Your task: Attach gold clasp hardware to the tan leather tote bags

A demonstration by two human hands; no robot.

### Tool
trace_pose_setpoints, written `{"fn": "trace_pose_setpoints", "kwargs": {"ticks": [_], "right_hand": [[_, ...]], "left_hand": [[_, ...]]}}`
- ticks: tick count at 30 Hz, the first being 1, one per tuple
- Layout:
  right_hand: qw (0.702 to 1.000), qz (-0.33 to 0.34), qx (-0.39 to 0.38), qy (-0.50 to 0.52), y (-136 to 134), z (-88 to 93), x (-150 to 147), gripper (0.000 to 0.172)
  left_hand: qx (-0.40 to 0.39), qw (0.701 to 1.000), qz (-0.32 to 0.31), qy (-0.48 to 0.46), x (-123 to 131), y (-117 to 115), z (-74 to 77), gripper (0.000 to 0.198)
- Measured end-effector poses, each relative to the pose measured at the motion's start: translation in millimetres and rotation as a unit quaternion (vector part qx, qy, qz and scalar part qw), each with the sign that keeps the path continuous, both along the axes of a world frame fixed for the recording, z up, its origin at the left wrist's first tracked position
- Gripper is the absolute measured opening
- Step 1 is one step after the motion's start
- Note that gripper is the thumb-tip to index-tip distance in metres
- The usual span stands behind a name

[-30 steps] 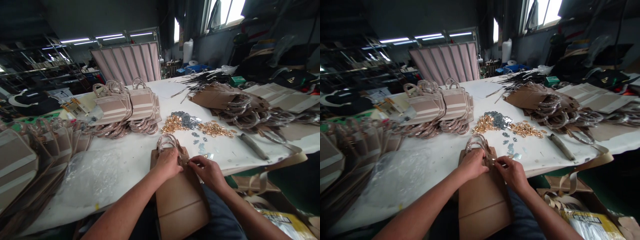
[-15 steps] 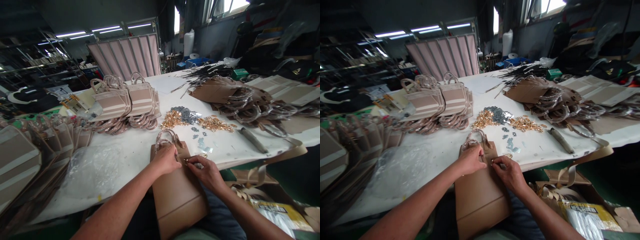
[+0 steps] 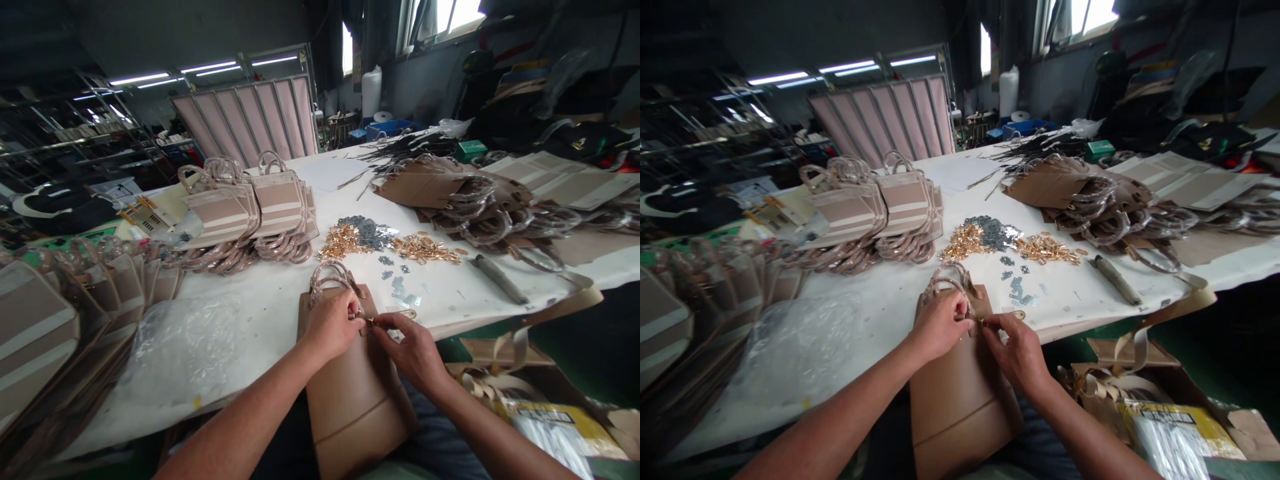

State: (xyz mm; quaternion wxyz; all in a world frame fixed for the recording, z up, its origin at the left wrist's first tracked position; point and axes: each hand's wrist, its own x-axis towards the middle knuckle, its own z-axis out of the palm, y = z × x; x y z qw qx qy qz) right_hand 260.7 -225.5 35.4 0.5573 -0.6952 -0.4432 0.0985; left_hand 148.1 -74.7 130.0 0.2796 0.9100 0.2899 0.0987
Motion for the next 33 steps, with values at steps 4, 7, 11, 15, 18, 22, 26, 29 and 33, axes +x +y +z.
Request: {"fn": "trace_pose_setpoints", "kwargs": {"ticks": [4,7,11,15,18,22,26,29,33], "right_hand": [[0.998,0.034,0.004,-0.057,-0.1,7.1,2.1,0.021],[0.995,0.042,-0.006,-0.089,-0.8,15.7,2.4,0.020],[0.991,0.057,-0.032,-0.117,-3.2,30.3,3.1,0.019],[0.986,0.082,-0.059,-0.130,-5.9,44.9,6.4,0.017],[0.984,0.092,-0.077,-0.130,-7.8,52.4,8.4,0.018],[0.988,0.103,-0.084,-0.082,-9.2,55.8,9.0,0.018],[0.991,0.102,-0.084,0.011,-9.3,53.7,12.9,0.028],[0.983,0.133,-0.117,0.050,-9.5,54.9,22.5,0.055],[0.955,0.231,-0.162,0.097,-10.0,65.8,39.4,0.047]], "left_hand": [[0.011,1.000,-0.001,-0.026,-2.4,-4.1,1.5,0.025],[0.007,1.000,-0.002,-0.027,-5.1,-6.7,3.9,0.024],[-0.014,1.000,0.000,-0.023,-9.0,-10.6,7.4,0.024],[-0.028,0.999,-0.005,-0.043,-12.3,-16.0,11.9,0.026],[-0.029,0.998,-0.011,-0.048,-14.1,-21.2,15.6,0.025],[-0.006,0.999,-0.028,-0.040,-16.6,-27.2,19.0,0.020],[0.001,0.998,-0.034,-0.061,-20.6,-28.2,22.1,0.019],[-0.041,0.995,-0.055,-0.077,-25.2,-27.0,24.4,0.021],[-0.068,0.988,-0.089,-0.106,-30.9,-27.6,28.2,0.023]]}}
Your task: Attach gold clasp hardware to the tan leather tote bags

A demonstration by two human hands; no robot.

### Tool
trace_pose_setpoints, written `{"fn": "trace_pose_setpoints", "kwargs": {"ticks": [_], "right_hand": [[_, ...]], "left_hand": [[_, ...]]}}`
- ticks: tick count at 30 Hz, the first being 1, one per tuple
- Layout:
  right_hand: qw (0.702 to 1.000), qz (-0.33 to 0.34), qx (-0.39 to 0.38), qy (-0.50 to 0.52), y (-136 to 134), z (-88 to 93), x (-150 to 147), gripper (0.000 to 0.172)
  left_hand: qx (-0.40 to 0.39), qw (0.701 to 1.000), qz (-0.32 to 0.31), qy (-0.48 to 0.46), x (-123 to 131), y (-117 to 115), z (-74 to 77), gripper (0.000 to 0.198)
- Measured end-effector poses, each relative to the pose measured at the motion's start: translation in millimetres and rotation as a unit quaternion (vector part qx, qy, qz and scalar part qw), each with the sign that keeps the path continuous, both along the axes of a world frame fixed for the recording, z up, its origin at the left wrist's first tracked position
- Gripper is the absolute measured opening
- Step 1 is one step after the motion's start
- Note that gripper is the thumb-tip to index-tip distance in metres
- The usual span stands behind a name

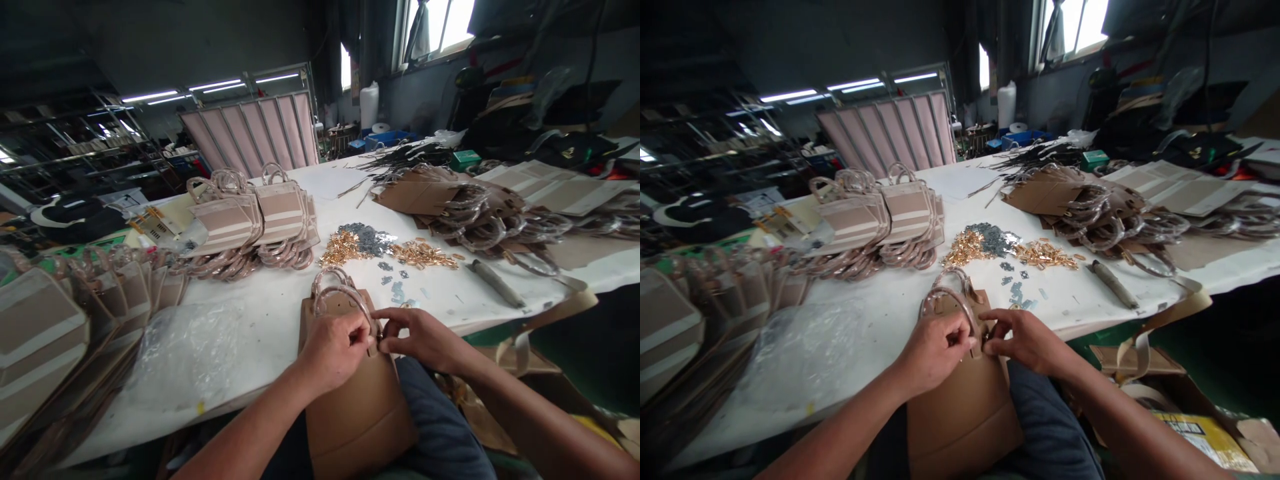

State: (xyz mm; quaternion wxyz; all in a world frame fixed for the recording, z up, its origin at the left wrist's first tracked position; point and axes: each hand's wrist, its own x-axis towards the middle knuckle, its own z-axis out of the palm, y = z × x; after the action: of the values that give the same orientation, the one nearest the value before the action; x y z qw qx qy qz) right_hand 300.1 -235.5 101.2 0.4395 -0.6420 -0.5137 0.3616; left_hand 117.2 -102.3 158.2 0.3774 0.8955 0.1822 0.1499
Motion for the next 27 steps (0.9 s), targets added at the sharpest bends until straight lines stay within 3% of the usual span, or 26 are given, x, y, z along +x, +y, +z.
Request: {"fn": "trace_pose_setpoints", "kwargs": {"ticks": [4,8,14,17,19,21,23,24,27], "right_hand": [[0.995,0.041,-0.020,0.083,-1.0,10.2,7.7,0.052],[0.996,0.051,-0.005,0.072,-0.4,8.3,-0.2,0.044],[0.998,-0.040,0.032,0.032,12.2,-1.2,-19.4,0.041],[0.998,-0.060,0.028,-0.008,19.5,1.6,-17.0,0.040],[0.997,-0.068,0.021,-0.023,22.1,6.4,-11.1,0.041],[0.996,-0.077,0.019,-0.028,23.4,12.2,-5.2,0.044],[0.995,-0.088,0.022,-0.032,25.0,17.7,-1.8,0.047],[0.994,-0.095,0.025,-0.038,26.4,19.9,-1.4,0.048],[0.989,-0.118,0.037,-0.082,33.6,22.5,-3.9,0.048]], "left_hand": [[-0.018,0.999,-0.026,-0.018,-4.9,-3.4,3.6,0.024],[-0.010,0.999,-0.031,-0.005,-8.9,-1.7,4.3,0.023],[0.018,0.999,0.006,0.040,-8.0,15.9,12.9,0.015],[0.017,1.000,0.011,-0.002,-18.3,25.9,21.0,0.006],[0.031,0.992,0.067,-0.101,-33.8,31.3,20.9,0.008],[0.038,0.961,0.175,-0.213,-53.5,34.8,12.3,0.020],[-0.046,0.936,0.240,-0.253,-72.6,34.8,-3.5,0.041],[-0.129,0.935,0.229,-0.240,-80.7,32.8,-12.6,0.052],[-0.371,0.906,0.113,-0.170,-96.2,19.1,-34.9,0.069]]}}
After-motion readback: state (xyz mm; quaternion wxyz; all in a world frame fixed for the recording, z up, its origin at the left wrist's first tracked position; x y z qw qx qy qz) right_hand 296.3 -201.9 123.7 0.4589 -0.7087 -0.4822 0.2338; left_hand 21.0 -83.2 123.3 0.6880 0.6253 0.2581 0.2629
